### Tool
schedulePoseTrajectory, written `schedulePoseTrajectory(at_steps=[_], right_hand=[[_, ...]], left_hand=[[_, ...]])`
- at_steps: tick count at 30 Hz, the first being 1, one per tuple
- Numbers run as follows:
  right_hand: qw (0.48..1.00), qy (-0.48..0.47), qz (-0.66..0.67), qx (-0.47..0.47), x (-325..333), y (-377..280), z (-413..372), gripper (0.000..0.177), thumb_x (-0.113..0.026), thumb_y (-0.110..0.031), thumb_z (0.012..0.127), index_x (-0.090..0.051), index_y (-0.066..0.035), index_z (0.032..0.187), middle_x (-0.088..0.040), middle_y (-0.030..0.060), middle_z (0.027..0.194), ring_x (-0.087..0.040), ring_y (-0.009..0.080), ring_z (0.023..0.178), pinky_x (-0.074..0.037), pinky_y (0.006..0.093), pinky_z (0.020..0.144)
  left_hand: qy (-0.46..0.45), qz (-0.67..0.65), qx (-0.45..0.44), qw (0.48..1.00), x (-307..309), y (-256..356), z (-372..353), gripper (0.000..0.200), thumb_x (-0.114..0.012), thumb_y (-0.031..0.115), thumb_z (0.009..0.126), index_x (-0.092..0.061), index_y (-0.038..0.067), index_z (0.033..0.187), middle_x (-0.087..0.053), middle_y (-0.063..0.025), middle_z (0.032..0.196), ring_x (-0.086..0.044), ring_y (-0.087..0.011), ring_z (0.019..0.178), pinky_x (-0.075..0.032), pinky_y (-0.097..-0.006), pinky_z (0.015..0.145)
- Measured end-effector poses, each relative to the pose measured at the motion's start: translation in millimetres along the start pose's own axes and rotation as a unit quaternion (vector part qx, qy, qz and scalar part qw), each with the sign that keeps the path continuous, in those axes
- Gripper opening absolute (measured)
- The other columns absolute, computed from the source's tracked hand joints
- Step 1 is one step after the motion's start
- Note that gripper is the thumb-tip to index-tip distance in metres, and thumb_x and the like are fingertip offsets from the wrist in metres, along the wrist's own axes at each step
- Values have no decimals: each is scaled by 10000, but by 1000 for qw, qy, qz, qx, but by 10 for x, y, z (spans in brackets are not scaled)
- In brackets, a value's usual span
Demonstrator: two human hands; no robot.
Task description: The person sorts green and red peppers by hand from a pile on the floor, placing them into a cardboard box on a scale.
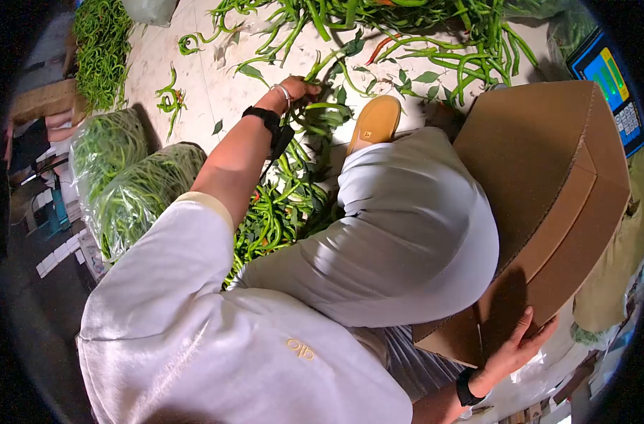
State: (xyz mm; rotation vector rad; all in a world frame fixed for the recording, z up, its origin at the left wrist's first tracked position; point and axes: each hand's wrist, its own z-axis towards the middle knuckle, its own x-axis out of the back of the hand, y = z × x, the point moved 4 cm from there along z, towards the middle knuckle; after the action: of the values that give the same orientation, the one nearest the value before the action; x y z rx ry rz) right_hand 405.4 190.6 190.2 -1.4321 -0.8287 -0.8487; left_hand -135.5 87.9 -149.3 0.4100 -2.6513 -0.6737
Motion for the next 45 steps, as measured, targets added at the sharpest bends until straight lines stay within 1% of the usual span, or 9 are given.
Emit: schedulePoseTrajectory(at_steps=[3, 7, 14, 23, 29, 31, 35, 40, 45], right_hand=[[1000, 0, -15, 0, -17, -23, 15, 512, -527, -297, 883, -379, 23, 1253, -476, 187, 1218, -483, 284, 1054, -359, 351, 921], [997, 16, -78, 16, 2, -111, -3, 512, -524, -301, 883, -382, 24, 1252, -475, 195, 1214, -486, 295, 1046, -365, 361, 915], [998, 9, -42, 49, 12, -80, -23, 544, -511, -343, 883, -375, 25, 1259, -474, 204, 1210, -483, 315, 1049, -368, 367, 911], [990, 35, -127, 60, 48, -67, 6, 533, -505, -342, 887, -377, 12, 1264, -467, 204, 1215, -492, 312, 1041, -386, 372, 893], [997, 8, -78, 28, -8, -77, 56, 496, -492, -309, 898, -379, 10, 1262, -463, 198, 1218, -482, 300, 1060, -371, 372, 910], [996, 14, -87, 2, -9, -80, 56, 483, -496, -288, 898, -378, 14, 1256, -465, 197, 1213, -481, 302, 1062, -370, 372, 911], [994, -2, -101, -28, -3, -121, 67, 550, -515, -302, 886, -338, 25, 1291, -434, 199, 1257, -435, 303, 1132, -316, 351, 976], [993, -4, -118, 20, 4, -142, 60, 485, -497, -289, 898, -375, 22, 1249, -471, 207, 1195, -483, 319, 1031, -372, 378, 903], [990, 11, -117, 76, 34, -55, 6, 500, -506, -312, 890, -378, 8, 1252, -471, 214, 1205, -483, 337, 1042, -374, 383, 901]], left_hand=[[-18, 153, -29, 988, -66, -282, 198, 215, -699, 187, 747, -647, -10, 816, -637, -107, 762, -569, -175, 582, -440, -287, 511], [-199, -87, 60, 974, -246, -404, -281, 240, -666, 183, 780, -621, -15, 908, -645, -110, 803, -578, -185, 599, -480, -274, 558], [-164, -229, -24, 959, 158, -666, -956, 391, -688, 129, 752, -519, 54, 1096, -549, 1, 705, -513, -122, 562, -434, -231, 546], [-19, -352, -52, 934, 822, -590, -710, 179, -633, 44, 758, -572, 20, 925, -564, -52, 706, -528, -142, 544, -478, -304, 513], [58, -71, -102, 990, 433, 140, 137, 240, -664, 32, 708, -600, 3, 937, -617, -101, 813, -578, -199, 653, -503, -347, 606], [152, 336, -28, 929, 294, 273, 312, 350, -683, 197, 655, -632, 54, 971, -626, -135, 1012, -609, -276, 929, -499, -344, 775], [187, 368, -16, 911, 27, 143, 413, 323, -638, 217, 679, -639, 97, 978, -618, -139, 1016, -597, -272, 955, -482, -336, 818], [103, -85, -114, 984, 423, -42, 67, 222, -721, 102, 660, -656, 12, 852, -658, -65, 767, -597, -150, 690, -473, -277, 683], [-149, -461, -182, 856, 990, 71, -1228, 209, -618, 80, 782, -562, 34, 978, -599, -76, 864, -434, -91, 535, -398, -246, 489]])
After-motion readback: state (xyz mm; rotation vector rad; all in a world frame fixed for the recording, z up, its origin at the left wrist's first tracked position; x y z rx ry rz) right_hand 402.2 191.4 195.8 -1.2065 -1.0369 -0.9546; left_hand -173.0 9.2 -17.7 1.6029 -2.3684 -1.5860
